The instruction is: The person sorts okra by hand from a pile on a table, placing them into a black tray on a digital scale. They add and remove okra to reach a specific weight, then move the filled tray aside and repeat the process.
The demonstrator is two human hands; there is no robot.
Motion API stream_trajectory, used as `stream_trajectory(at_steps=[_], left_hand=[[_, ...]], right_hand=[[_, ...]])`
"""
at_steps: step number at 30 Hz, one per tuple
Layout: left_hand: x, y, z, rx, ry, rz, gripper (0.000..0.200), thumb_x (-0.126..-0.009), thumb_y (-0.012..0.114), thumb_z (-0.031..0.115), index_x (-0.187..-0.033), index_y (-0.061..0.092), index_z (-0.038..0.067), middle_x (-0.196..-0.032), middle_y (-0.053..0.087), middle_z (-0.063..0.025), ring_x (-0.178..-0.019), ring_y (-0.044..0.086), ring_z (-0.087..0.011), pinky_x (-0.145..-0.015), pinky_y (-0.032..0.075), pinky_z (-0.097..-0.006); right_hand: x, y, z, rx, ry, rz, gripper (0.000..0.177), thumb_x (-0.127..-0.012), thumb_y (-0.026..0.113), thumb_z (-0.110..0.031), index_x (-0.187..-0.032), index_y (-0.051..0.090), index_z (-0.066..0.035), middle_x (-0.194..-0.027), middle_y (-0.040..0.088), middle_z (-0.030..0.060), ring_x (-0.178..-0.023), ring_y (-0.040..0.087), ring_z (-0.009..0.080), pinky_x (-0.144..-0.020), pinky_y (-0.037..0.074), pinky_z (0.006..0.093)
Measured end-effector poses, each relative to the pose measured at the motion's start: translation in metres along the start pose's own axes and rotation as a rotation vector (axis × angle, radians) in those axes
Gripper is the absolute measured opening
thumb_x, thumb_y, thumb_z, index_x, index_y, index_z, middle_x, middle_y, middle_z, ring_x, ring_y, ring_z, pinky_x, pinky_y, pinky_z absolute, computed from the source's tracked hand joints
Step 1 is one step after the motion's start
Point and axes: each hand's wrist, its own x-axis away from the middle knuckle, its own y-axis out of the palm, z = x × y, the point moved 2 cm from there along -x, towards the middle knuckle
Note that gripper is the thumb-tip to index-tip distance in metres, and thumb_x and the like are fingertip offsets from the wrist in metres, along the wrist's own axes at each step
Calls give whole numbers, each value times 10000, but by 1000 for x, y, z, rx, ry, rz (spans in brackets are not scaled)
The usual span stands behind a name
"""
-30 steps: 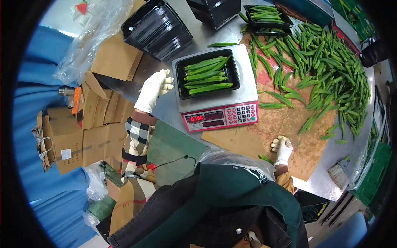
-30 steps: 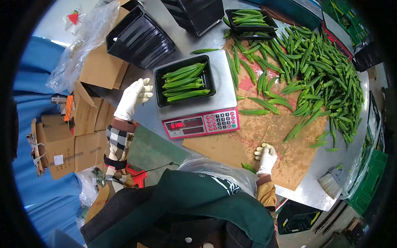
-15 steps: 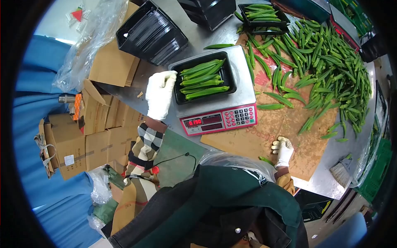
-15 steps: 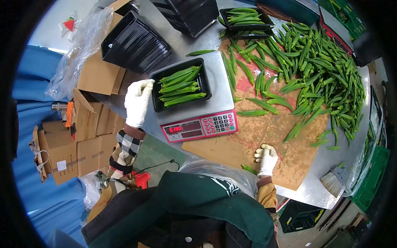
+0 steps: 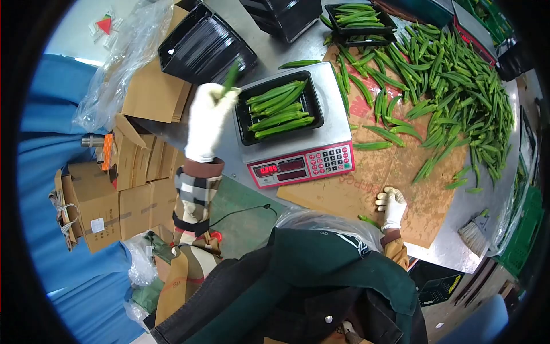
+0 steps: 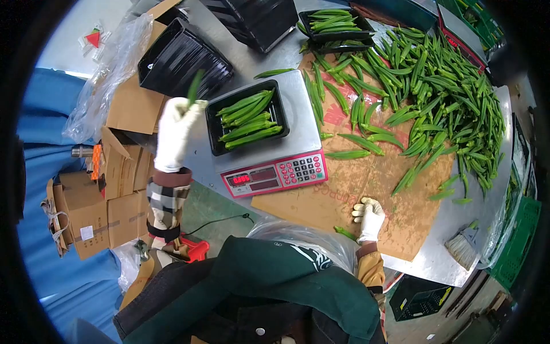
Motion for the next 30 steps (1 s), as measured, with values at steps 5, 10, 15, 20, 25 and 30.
stream_trajectory(at_steps=[5,10,15,20,25,30], left_hand=[[1,-39,-66,396,-258,140,201,-935,724,206,-1016,609,63,-726,545,22,-557,488,-58,-528,446,-236],[41,4,-78,192,-571,-148,303,-900,757,339,-977,656,64,-642,524,50,-462,441,-41,-409,368,-223],[54,38,-69,251,-612,-231,268,-967,657,255,-1078,654,11,-776,642,-46,-509,596,-114,-410,450,-243],[17,53,-41,366,-546,-297,232,-981,617,178,-1129,636,1,-835,651,-64,-529,631,-137,-394,475,-257],[-44,111,-3,402,-446,-420,216,-981,613,186,-1117,626,19,-742,655,-72,-490,620,-146,-389,480,-270],[-96,188,31,273,-418,-678,217,-979,556,200,-1067,636,19,-693,687,-99,-441,588,-154,-407,489,-289]], right_hand=[[-4,-1,5,26,-5,4,169,-1036,497,-111,-1019,638,-19,-738,695,85,-509,615,123,-421,463,224],[-2,1,4,27,-6,5,177,-1035,489,-109,-1012,639,-16,-731,692,80,-509,612,121,-420,460,226],[2,2,-1,3,11,4,171,-1022,477,-90,-1012,633,-21,-723,689,81,-495,604,125,-416,458,238],[-4,-3,7,-10,34,-10,170,-1034,479,-118,-1031,625,-29,-723,696,84,-499,622,138,-402,472,252],[1,0,0,-35,55,-21,163,-1023,475,-95,-1017,614,-9,-721,689,93,-494,613,136,-400,464,247],[1,0,-4,-27,109,-11,165,-1018,463,-75,-1017,611,-3,-726,693,105,-496,619,142,-400,468,250]])
